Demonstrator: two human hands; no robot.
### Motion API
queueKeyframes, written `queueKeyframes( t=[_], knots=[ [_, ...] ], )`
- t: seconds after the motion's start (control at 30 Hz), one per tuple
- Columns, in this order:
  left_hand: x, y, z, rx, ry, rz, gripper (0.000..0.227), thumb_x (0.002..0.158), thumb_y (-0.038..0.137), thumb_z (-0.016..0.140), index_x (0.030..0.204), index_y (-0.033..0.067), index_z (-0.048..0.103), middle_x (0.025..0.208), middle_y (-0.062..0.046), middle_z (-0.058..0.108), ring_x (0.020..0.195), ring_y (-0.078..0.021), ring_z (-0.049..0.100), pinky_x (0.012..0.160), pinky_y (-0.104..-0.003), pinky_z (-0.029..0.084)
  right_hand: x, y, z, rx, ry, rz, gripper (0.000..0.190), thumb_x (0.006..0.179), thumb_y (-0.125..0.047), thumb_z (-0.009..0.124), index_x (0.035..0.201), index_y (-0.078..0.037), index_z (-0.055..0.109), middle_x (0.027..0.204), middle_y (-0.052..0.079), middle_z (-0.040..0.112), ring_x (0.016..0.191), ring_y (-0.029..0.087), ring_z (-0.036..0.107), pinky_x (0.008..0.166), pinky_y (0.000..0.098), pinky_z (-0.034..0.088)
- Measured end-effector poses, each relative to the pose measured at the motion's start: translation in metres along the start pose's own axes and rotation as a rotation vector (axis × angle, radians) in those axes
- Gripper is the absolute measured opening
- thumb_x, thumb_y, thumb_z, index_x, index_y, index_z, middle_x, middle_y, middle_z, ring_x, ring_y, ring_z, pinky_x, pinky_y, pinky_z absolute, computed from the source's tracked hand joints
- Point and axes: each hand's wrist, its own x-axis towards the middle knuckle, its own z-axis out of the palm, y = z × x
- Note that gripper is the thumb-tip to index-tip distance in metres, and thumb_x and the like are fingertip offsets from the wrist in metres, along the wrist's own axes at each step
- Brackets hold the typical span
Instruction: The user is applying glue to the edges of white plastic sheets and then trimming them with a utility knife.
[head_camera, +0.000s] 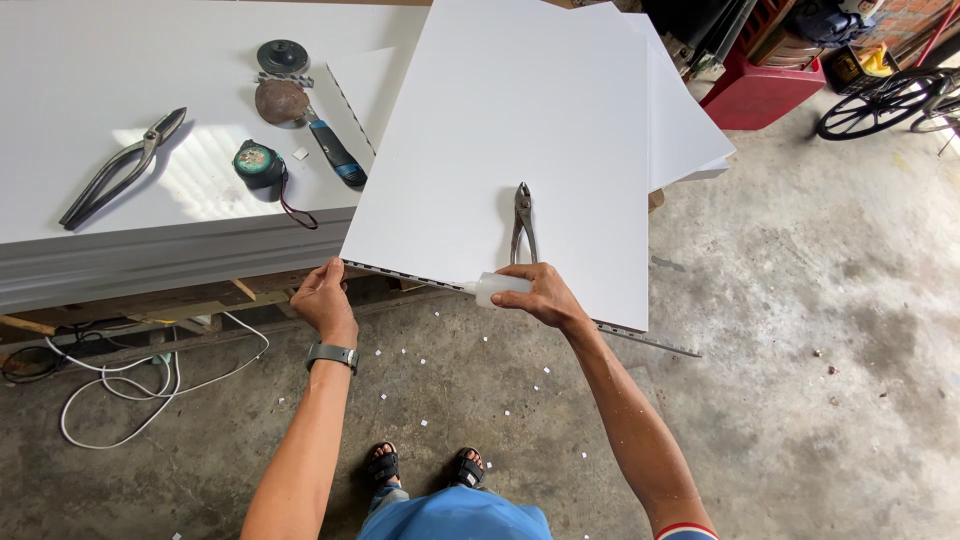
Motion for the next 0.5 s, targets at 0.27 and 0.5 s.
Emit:
queueKeyframes(
  t=[0.27, 0.5],
  knots=[
    [0.0009, -0.0006, -0.0001, 0.008, 0.004, -0.008, 0.006, 0.090, 0.010, 0.078, 0.090, 0.0039, 0.079, 0.080, -0.004, 0.075, 0.065, -0.0074, 0.065, 0.056, -0.021, 0.048, 0.0009, -0.0002, -0.0028, 0.008, -0.005, 0.003, 0.081, 0.059, -0.056, 0.080, 0.111, 0.006, 0.074, 0.092, 0.027, 0.076, 0.075, 0.037, 0.076, 0.064, 0.0511, 0.062],
    [0.0019, -0.0034, -0.0007, 0.023, 0.014, -0.001, 0.005, 0.090, 0.009, 0.078, 0.089, 0.0039, 0.078, 0.080, -0.004, 0.075, 0.066, -0.0076, 0.066, 0.056, -0.020, 0.048, -0.0068, -0.0081, -0.0074, 0.045, -0.016, 0.025, 0.079, 0.059, -0.053, 0.082, 0.111, 0.006, 0.075, 0.090, 0.027, 0.077, 0.076, 0.036, 0.077, 0.068, 0.0509, 0.062]
  ],
)
